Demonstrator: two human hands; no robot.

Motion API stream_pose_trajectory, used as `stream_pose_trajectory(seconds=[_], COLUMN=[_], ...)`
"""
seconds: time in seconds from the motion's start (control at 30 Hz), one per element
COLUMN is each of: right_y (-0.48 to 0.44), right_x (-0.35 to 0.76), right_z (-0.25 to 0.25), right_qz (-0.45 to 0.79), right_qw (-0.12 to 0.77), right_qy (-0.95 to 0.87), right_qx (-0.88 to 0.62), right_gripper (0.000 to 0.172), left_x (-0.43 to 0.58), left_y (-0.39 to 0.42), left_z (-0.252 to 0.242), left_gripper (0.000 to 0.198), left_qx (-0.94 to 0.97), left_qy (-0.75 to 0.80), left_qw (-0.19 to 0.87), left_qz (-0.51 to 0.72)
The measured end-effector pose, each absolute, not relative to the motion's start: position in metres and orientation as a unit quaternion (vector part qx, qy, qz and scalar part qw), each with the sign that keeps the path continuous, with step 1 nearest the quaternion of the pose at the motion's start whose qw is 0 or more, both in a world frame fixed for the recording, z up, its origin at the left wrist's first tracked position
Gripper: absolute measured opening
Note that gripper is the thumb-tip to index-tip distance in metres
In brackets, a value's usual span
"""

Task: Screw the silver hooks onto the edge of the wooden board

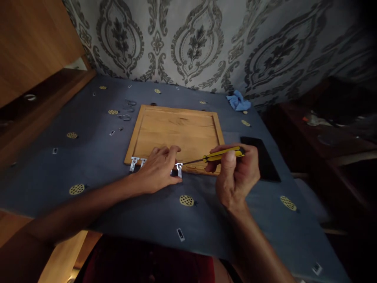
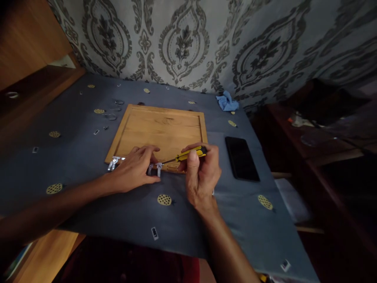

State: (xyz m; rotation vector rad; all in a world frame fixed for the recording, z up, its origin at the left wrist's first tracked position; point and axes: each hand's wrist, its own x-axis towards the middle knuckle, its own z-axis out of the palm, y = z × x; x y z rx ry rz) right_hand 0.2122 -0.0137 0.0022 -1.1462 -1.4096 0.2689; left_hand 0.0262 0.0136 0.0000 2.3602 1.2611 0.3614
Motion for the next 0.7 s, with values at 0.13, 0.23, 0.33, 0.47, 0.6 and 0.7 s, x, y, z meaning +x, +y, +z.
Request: stream_pose_trajectory(seconds=[0.13, 0.23, 0.33, 0.47, 0.6, 0.7], right_y=[-0.0131, -0.0124, -0.0114, -0.0115, -0.013, -0.0134], right_x=[0.2119, 0.2112, 0.2116, 0.2123, 0.2109, 0.2089], right_z=[-0.003, -0.0048, -0.0044, -0.0034, -0.0036, -0.0041], right_qz=[0.15, 0.149, 0.147, 0.145, 0.16, 0.166], right_qw=[0.596, 0.596, 0.597, 0.593, 0.602, 0.6], right_qy=[-0.611, -0.614, -0.618, -0.62, -0.619, -0.621], right_qx=[-0.499, -0.495, -0.49, -0.493, -0.478, -0.476], right_gripper=[0.022, 0.021, 0.019, 0.017, 0.018, 0.022], left_x=[0.0254, 0.025, 0.0249, 0.0253, 0.0258, 0.0259], left_y=[0.0136, 0.0137, 0.0135, 0.013, 0.0124, 0.0122], left_z=[0.0012, 0.0013, 0.0012, 0.003, 0.0049, 0.0045], left_gripper=[0.068, 0.065, 0.065, 0.067, 0.067, 0.064], left_qx=[0.856, 0.856, 0.857, 0.855, 0.855, 0.855], left_qy=[0.45, 0.449, 0.447, 0.452, 0.453, 0.452], left_qw=[0.218, 0.222, 0.221, 0.223, 0.224, 0.222], left_qz=[0.129, 0.129, 0.129, 0.12, 0.116, 0.122])
